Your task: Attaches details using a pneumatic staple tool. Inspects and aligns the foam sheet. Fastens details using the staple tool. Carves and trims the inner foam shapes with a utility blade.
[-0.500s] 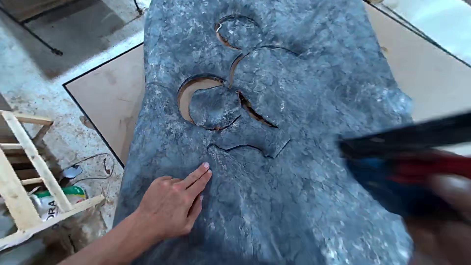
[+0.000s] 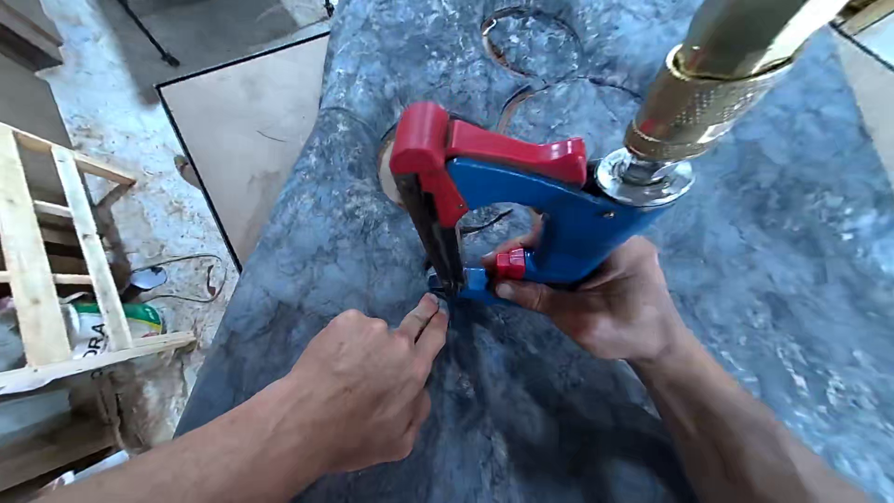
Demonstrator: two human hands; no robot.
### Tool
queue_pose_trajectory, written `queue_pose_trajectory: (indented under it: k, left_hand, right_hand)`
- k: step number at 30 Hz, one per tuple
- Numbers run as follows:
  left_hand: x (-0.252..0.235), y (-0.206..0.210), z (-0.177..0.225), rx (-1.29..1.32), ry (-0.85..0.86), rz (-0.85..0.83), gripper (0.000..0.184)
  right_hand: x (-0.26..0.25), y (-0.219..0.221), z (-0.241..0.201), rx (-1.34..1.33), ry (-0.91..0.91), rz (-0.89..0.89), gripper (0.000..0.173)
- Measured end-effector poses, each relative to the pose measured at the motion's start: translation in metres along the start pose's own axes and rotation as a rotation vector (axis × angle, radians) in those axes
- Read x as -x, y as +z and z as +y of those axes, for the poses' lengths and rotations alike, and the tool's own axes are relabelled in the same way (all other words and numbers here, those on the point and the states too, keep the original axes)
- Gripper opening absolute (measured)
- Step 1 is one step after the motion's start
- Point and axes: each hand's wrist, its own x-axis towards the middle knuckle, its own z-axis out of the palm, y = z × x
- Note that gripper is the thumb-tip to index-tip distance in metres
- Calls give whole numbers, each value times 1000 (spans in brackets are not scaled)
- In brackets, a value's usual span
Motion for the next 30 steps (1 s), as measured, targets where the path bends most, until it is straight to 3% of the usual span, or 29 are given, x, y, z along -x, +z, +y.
queue_pose_trajectory:
  k: [5,10,14,26,30]
  left_hand:
    - [2,2,-2,24,31,14,64]
    - [0,23,-2,-19,56,246,62]
    - [-1,31,-2,-13,54,342,59]
    - [-6,32,3,-35,38,369,62]
    - [0,37,7,-10,33,465,56]
  right_hand:
    - [-11,-1,6,75,-90,-47,40]
    - [-23,-10,22,-85,-110,-156,40]
    - [-10,-1,16,-119,-48,-85,42]
    - [-2,6,23,-191,-95,-70,42]
    - [-5,-6,27,-219,-91,-148,41]
